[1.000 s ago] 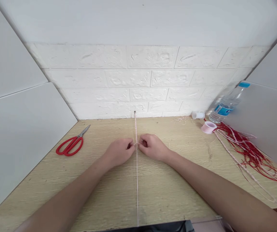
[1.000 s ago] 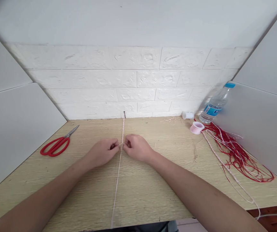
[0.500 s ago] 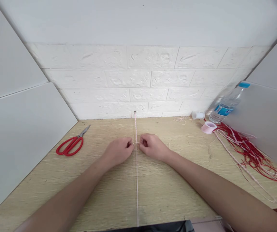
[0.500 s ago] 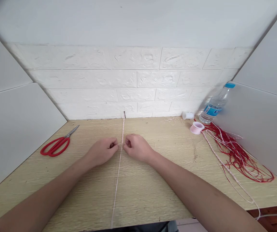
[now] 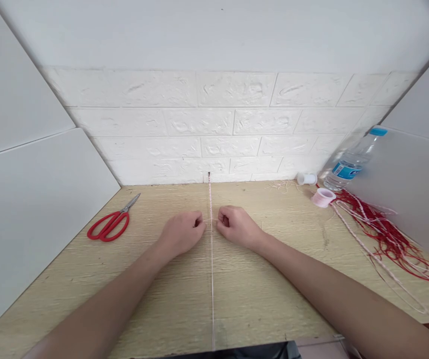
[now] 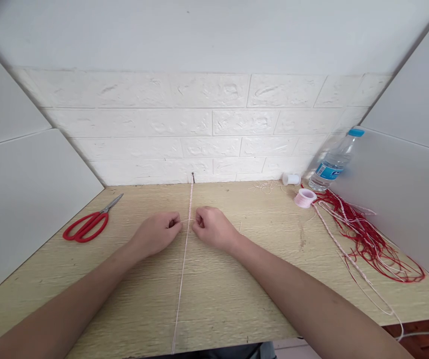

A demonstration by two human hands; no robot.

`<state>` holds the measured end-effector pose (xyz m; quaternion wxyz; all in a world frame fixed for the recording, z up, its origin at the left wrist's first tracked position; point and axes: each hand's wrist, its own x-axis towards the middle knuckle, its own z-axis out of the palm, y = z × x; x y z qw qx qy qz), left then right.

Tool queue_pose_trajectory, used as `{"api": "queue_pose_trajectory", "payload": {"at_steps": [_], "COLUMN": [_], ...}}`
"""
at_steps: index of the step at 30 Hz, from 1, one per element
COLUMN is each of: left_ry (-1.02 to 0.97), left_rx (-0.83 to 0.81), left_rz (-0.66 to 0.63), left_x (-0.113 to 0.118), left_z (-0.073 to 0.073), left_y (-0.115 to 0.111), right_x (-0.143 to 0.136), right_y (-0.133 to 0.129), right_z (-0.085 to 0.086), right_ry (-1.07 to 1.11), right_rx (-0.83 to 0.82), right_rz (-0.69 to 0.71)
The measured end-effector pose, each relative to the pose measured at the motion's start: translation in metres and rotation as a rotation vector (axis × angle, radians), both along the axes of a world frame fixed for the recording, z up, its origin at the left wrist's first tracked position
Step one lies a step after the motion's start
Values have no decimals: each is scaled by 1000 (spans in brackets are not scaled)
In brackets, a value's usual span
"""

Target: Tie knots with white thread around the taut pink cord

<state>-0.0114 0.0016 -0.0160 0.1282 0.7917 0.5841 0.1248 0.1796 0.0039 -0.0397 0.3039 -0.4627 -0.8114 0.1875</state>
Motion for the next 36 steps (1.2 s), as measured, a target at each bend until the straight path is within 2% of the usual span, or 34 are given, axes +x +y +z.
{"api": "queue_pose_trajectory", "payload": {"at_steps": [13,19,24,29,36], "left_ry": [32,-163,-359,-419,-488], "left_rx": [28,112,57,9,-61], "left_rz": [74,54,-19,-67,2], "left_x": [0,-1,2,7,9], "left_z": [4,4,1,0,-6], "left_y": [-1,2,5,5,9], "right_x": [2,1,-1,-2,-7], "right_y": [-1,1,4,6,10], "right_z": [3,4,0,0,-2], "right_ry": [-54,16,117,146,228], "right_rx": [18,47,8,-16,-116], "right_rz": [-60,-91,-25,33,-9]}}
